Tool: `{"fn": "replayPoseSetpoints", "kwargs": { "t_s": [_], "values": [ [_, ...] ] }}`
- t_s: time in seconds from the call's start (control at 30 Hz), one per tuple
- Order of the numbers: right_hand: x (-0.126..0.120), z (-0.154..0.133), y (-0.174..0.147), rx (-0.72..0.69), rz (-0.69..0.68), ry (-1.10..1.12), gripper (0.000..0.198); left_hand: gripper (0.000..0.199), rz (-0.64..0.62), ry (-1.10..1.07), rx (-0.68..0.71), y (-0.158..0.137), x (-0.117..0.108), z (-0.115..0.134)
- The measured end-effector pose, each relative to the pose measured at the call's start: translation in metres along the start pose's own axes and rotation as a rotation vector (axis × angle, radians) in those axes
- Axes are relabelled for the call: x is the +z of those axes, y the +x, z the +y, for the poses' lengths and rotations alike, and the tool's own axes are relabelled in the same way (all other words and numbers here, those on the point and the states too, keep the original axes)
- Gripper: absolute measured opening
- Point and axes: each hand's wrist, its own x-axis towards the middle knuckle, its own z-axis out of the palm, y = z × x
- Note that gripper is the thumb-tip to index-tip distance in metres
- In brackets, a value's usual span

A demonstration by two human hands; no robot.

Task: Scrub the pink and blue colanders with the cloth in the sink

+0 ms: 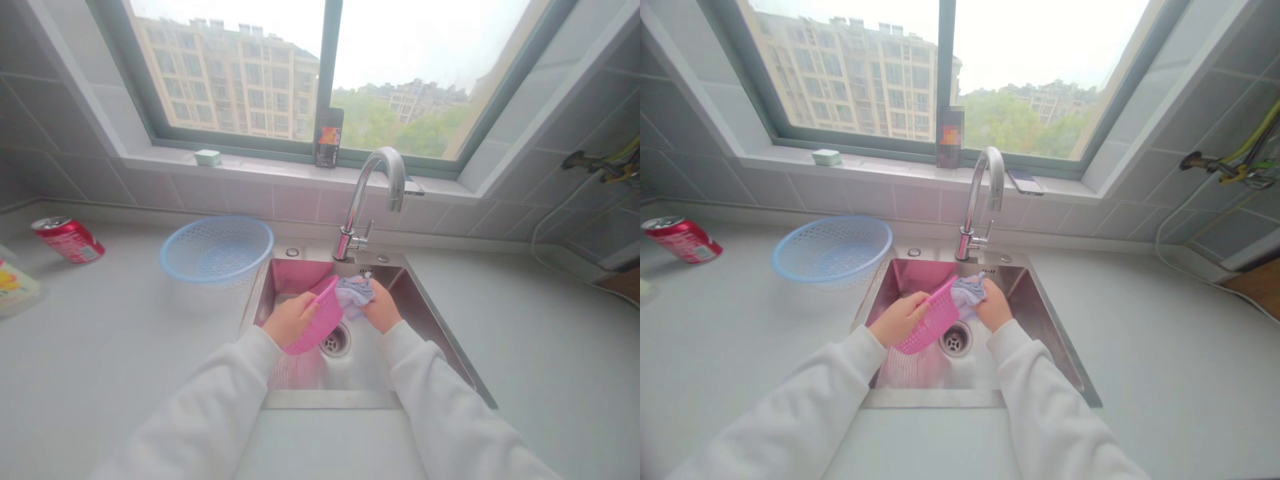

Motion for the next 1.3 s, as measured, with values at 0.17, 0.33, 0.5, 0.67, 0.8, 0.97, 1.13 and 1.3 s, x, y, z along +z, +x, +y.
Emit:
{"fn": "replayPoseSetpoints", "kwargs": {
  "t_s": [0.17,0.33,0.5,0.67,0.8,0.97,1.13,1.3],
  "values": [
    [0.014,-0.020,-0.012,-0.096,-0.100,0.052,0.021,0.021,0.017,0.066,-0.028,0.000,0.005,-0.002],
    [0.025,-0.029,-0.016,-0.166,-0.197,0.060,0.017,0.031,0.028,0.096,-0.014,0.003,0.002,-0.008],
    [0.006,0.004,0.005,-0.027,0.009,-0.019,0.025,0.026,-0.014,0.188,0.001,0.001,-0.002,-0.004],
    [-0.007,-0.006,0.002,-0.008,0.010,0.073,0.025,0.029,-0.022,0.326,0.050,-0.009,-0.008,0.002],
    [0.002,-0.035,-0.013,-0.093,-0.154,0.281,0.029,0.035,-0.001,0.276,0.102,-0.011,-0.008,0.002],
    [0.004,-0.031,-0.013,-0.175,-0.148,0.192,0.022,0.038,-0.041,-0.002,0.210,-0.009,-0.008,0.000],
    [-0.027,0.010,0.005,-0.090,0.075,0.073,0.024,0.037,-0.139,-0.169,0.178,-0.014,-0.016,0.001],
    [-0.029,0.005,0.001,-0.065,0.056,0.105,0.027,0.028,-0.061,-0.198,0.044,-0.015,-0.013,0.005]
  ]
}}
